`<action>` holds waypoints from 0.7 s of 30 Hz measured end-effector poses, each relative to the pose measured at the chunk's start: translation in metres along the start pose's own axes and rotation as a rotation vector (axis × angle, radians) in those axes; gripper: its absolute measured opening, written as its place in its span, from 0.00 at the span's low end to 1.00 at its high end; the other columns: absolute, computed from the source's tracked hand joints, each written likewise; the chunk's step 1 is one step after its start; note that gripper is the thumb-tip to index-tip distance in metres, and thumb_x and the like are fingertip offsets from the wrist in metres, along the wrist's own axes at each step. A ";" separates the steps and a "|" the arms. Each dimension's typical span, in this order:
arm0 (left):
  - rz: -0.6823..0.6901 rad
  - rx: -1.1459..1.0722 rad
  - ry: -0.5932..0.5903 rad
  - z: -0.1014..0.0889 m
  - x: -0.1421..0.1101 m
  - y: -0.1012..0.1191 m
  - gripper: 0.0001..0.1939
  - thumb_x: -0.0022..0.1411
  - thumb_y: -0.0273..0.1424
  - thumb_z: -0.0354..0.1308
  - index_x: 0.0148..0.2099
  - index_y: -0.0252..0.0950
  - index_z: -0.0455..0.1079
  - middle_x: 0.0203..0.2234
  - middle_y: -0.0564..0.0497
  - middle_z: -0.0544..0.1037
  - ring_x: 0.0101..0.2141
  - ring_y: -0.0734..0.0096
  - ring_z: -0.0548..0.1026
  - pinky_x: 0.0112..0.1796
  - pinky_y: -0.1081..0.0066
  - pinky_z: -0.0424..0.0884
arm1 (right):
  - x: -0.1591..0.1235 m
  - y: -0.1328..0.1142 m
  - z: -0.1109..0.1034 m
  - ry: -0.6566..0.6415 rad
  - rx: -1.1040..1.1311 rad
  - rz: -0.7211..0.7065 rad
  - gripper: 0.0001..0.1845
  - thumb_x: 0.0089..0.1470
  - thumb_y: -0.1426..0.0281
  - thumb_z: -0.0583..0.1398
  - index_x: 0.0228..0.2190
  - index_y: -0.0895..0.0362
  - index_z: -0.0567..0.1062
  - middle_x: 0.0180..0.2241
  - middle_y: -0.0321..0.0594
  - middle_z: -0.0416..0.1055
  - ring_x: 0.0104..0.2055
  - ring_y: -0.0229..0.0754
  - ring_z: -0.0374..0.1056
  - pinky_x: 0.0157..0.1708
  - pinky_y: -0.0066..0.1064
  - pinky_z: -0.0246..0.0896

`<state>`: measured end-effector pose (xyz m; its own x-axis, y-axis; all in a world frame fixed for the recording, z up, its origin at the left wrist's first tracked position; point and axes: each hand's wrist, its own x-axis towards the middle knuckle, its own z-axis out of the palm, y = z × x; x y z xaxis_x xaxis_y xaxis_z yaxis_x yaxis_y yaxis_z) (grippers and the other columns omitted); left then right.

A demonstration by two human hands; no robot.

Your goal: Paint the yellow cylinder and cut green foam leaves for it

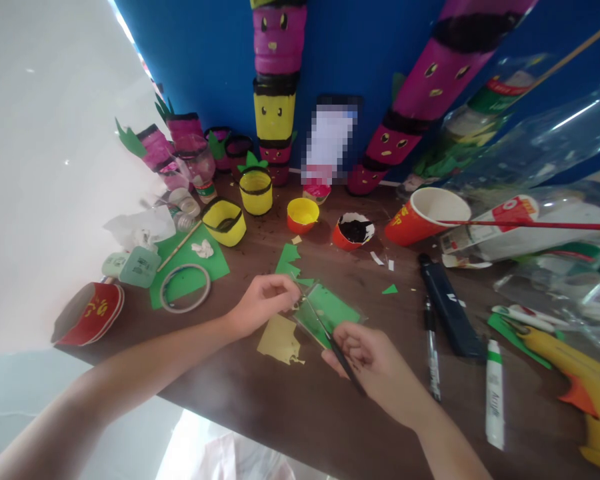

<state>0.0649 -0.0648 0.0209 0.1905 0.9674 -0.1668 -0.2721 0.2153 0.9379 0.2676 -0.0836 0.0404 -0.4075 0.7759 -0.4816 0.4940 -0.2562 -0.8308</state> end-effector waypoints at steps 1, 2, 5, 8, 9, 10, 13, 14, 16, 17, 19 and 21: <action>-0.002 0.001 0.002 0.000 0.000 0.000 0.08 0.47 0.30 0.63 0.24 0.31 0.70 0.20 0.55 0.69 0.23 0.81 0.64 0.31 0.75 0.64 | 0.000 0.000 0.000 0.002 -0.006 -0.003 0.21 0.41 0.56 0.64 0.19 0.55 0.61 0.16 0.29 0.57 0.19 0.32 0.55 0.20 0.26 0.55; -0.002 0.002 0.002 0.000 0.000 0.000 0.08 0.47 0.31 0.63 0.24 0.31 0.70 0.20 0.54 0.69 0.23 0.81 0.65 0.32 0.75 0.64 | 0.000 0.000 0.000 0.005 -0.012 -0.008 0.21 0.41 0.55 0.64 0.19 0.55 0.61 0.16 0.29 0.57 0.19 0.32 0.55 0.20 0.26 0.55; -0.003 0.001 0.001 0.000 0.000 0.000 0.09 0.47 0.32 0.64 0.24 0.31 0.69 0.20 0.54 0.69 0.23 0.81 0.64 0.31 0.75 0.64 | 0.000 0.001 0.000 0.017 -0.023 -0.027 0.21 0.41 0.54 0.64 0.19 0.56 0.63 0.16 0.30 0.59 0.18 0.33 0.56 0.19 0.26 0.55; -0.013 -0.007 0.010 0.000 0.000 0.000 0.10 0.46 0.32 0.64 0.24 0.31 0.69 0.20 0.54 0.70 0.22 0.81 0.64 0.30 0.75 0.64 | 0.000 0.003 -0.001 0.025 -0.038 -0.057 0.20 0.44 0.55 0.63 0.20 0.56 0.64 0.16 0.31 0.60 0.19 0.33 0.58 0.19 0.26 0.56; -0.015 -0.008 0.013 0.000 0.000 0.000 0.10 0.46 0.33 0.64 0.23 0.31 0.69 0.20 0.54 0.69 0.22 0.81 0.64 0.30 0.76 0.63 | 0.000 0.004 -0.001 0.025 -0.046 -0.070 0.19 0.45 0.55 0.62 0.20 0.56 0.63 0.16 0.31 0.60 0.19 0.33 0.58 0.20 0.26 0.57; -0.016 -0.008 0.016 0.000 0.000 0.000 0.10 0.46 0.33 0.64 0.23 0.31 0.69 0.19 0.55 0.69 0.22 0.81 0.64 0.30 0.76 0.63 | 0.000 0.006 -0.002 0.027 -0.051 -0.085 0.18 0.46 0.56 0.61 0.20 0.56 0.63 0.16 0.31 0.60 0.19 0.33 0.58 0.20 0.26 0.57; -0.014 -0.005 0.026 0.000 0.000 0.000 0.10 0.47 0.33 0.64 0.23 0.31 0.70 0.18 0.56 0.68 0.22 0.81 0.64 0.29 0.76 0.63 | 0.003 0.012 -0.003 0.078 -0.056 -0.125 0.16 0.46 0.58 0.61 0.22 0.56 0.64 0.16 0.31 0.63 0.19 0.34 0.61 0.20 0.25 0.57; -0.011 -0.005 0.032 0.000 0.000 0.000 0.10 0.47 0.32 0.64 0.23 0.31 0.70 0.18 0.56 0.68 0.22 0.81 0.64 0.29 0.76 0.63 | 0.005 0.014 -0.004 0.126 -0.060 -0.134 0.16 0.44 0.58 0.62 0.23 0.56 0.65 0.17 0.32 0.63 0.20 0.35 0.62 0.20 0.25 0.57; -0.007 -0.007 0.048 -0.001 0.001 -0.001 0.09 0.46 0.32 0.64 0.23 0.31 0.70 0.18 0.56 0.68 0.21 0.81 0.64 0.29 0.76 0.63 | 0.009 0.018 -0.007 0.292 -0.107 -0.147 0.18 0.41 0.56 0.63 0.24 0.56 0.66 0.17 0.33 0.64 0.19 0.35 0.62 0.19 0.26 0.57; -0.005 -0.006 0.055 -0.001 0.001 -0.001 0.09 0.46 0.32 0.64 0.23 0.31 0.70 0.17 0.56 0.68 0.21 0.81 0.64 0.29 0.75 0.63 | 0.011 0.020 -0.008 0.397 -0.148 -0.149 0.19 0.39 0.55 0.64 0.24 0.56 0.67 0.17 0.33 0.65 0.19 0.36 0.63 0.19 0.26 0.58; 0.003 0.002 0.067 -0.002 0.002 -0.002 0.08 0.47 0.32 0.63 0.24 0.32 0.71 0.18 0.56 0.69 0.21 0.81 0.64 0.28 0.75 0.64 | 0.014 0.022 -0.013 0.600 -0.244 -0.132 0.20 0.37 0.52 0.63 0.24 0.56 0.68 0.17 0.35 0.66 0.19 0.38 0.63 0.20 0.29 0.59; 0.030 0.038 0.060 -0.002 0.002 -0.004 0.07 0.49 0.31 0.62 0.25 0.32 0.71 0.18 0.55 0.69 0.22 0.80 0.65 0.28 0.75 0.64 | 0.016 0.024 -0.019 0.725 -0.308 -0.094 0.20 0.36 0.51 0.62 0.23 0.55 0.69 0.18 0.38 0.68 0.20 0.41 0.66 0.23 0.32 0.62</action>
<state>0.0646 -0.0635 0.0163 0.1254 0.9798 -0.1558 -0.2404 0.1824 0.9534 0.2872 -0.0663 0.0183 0.0911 0.9956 -0.0236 0.7161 -0.0820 -0.6932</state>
